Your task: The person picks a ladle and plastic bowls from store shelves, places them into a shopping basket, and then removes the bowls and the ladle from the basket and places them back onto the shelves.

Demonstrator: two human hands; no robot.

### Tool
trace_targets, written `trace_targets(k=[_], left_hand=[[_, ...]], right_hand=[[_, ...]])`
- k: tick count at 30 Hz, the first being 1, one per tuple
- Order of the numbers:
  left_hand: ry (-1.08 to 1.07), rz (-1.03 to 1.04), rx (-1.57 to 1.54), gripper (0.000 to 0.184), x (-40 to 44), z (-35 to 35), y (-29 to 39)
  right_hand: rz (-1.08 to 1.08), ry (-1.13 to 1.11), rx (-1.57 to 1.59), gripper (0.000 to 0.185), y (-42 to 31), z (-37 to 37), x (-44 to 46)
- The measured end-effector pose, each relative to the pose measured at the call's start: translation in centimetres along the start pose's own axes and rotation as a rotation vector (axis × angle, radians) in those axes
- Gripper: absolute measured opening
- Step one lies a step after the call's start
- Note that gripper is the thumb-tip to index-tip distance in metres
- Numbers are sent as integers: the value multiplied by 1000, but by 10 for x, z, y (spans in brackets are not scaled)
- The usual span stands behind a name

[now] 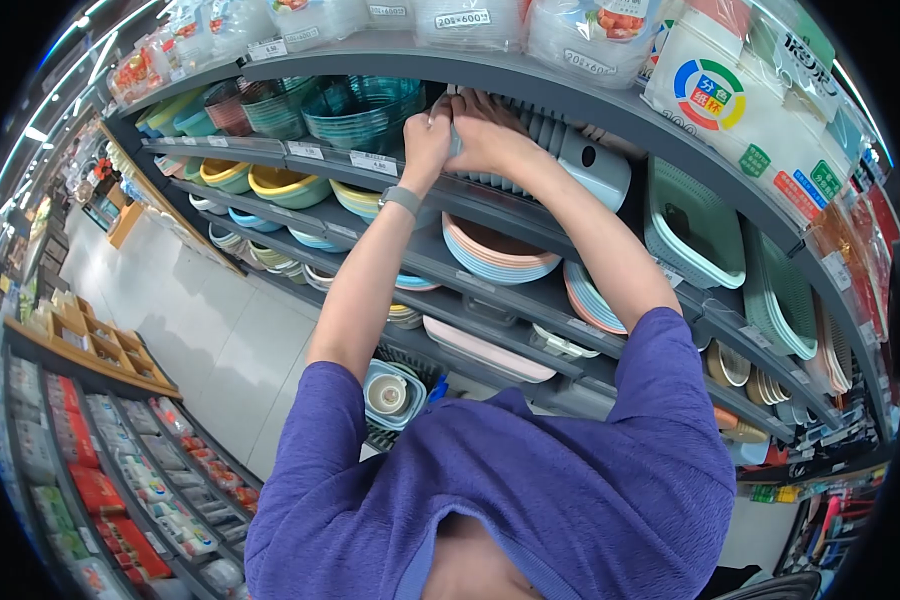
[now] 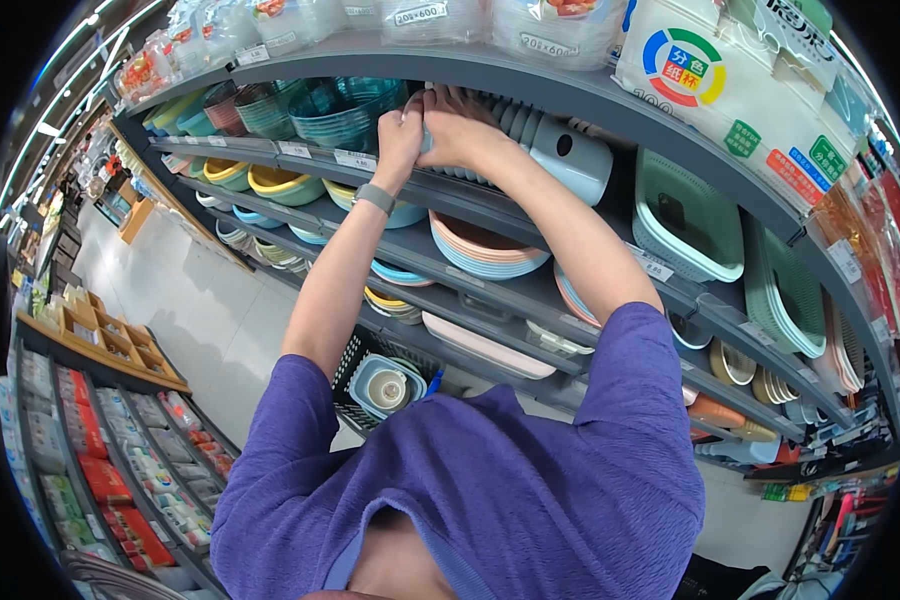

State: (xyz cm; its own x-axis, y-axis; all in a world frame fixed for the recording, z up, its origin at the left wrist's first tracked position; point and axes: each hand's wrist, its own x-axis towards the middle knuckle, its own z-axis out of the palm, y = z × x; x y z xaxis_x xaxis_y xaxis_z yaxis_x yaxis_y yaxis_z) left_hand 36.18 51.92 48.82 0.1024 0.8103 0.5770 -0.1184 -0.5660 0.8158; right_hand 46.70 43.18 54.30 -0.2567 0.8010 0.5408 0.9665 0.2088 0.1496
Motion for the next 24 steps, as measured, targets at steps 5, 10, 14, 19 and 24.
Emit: trace_targets(k=[5,10,14,19,24], left_hand=[[9,-13,-85,36,-8,1,3],[-15,-45,-105,36,-10,-2,5],[-33,-13,-26,36,-6,-6,-7],[1,42,-89,37,-8,-2,-5],[10,54,-52,37,-15,-4,-5]], right_hand=[[-82,60,84,81,1,-3,0],[-72,101,79,83,4,5,1],[-66,73,66,87,1,-1,2],[-62,49,2,88,-1,-3,3],[-145,122,-59,84,12,15,5]])
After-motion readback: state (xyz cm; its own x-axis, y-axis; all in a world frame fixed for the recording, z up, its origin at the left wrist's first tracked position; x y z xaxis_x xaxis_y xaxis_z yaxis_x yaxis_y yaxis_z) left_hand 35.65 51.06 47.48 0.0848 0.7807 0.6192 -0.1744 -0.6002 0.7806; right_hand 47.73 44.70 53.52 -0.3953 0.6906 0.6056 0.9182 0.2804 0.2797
